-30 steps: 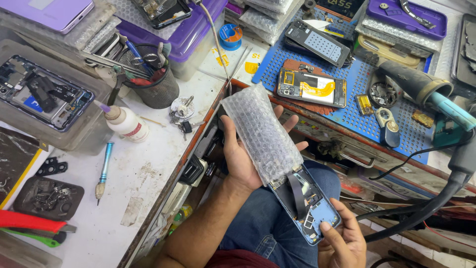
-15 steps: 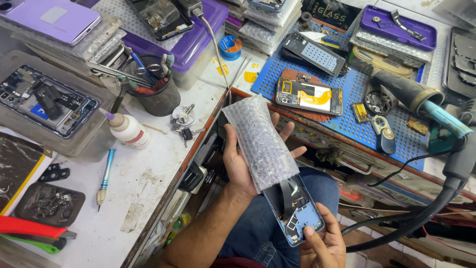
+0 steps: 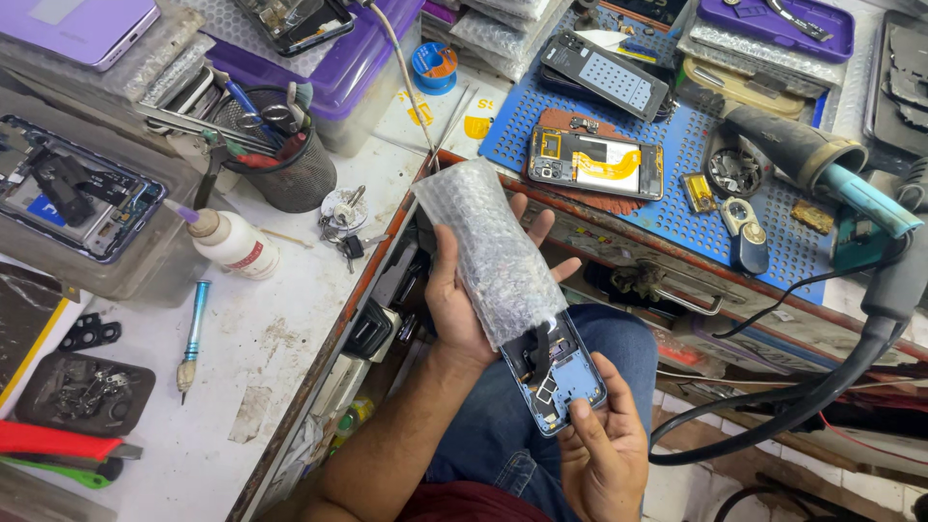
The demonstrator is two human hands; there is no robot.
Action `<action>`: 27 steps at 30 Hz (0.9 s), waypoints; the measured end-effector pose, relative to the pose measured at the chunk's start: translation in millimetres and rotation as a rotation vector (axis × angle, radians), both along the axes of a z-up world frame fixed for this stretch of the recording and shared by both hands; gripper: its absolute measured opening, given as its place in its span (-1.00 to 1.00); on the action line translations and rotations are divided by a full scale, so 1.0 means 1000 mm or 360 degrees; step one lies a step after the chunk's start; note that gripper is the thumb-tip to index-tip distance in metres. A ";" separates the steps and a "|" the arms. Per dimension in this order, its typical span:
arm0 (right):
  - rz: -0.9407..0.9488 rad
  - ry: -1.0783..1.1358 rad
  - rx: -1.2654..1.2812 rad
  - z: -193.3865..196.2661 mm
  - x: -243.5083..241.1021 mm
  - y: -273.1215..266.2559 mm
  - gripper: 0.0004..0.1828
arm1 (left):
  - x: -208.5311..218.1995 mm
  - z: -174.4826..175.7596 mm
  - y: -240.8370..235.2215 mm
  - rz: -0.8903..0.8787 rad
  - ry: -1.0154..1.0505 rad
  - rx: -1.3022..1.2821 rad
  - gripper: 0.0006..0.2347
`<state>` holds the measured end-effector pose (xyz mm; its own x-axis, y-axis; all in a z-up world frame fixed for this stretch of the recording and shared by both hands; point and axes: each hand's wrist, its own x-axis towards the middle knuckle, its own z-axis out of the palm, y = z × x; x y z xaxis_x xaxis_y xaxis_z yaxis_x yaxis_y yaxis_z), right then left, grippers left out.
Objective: The person uses a precision screwdriver to remove screws from a disassembled mobile phone on a blue anti-static mat. They then unwrap a second mobile phone from bubble wrap, place it on the mat, and continue working on the first phone.
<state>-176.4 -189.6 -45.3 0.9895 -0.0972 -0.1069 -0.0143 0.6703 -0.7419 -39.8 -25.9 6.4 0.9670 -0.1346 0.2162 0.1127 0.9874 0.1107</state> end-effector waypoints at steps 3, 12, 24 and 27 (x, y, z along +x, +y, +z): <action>0.0007 -0.0005 -0.0028 -0.001 0.000 0.002 -0.34 | -0.004 -0.001 -0.005 -0.0093 -0.0007 0.0010 -0.38; 0.0101 -0.0111 0.0147 0.000 0.009 0.002 -0.30 | -0.005 0.003 -0.011 -0.0130 -0.0011 -0.0019 -0.27; -0.0024 -0.0154 -0.0012 -0.026 0.039 0.007 -0.19 | -0.010 -0.004 -0.021 -0.0283 -0.0003 -0.0201 -0.31; -0.0004 -0.0301 -0.0080 -0.023 0.053 0.011 -0.10 | -0.009 -0.008 -0.022 -0.0313 -0.0006 -0.0246 -0.32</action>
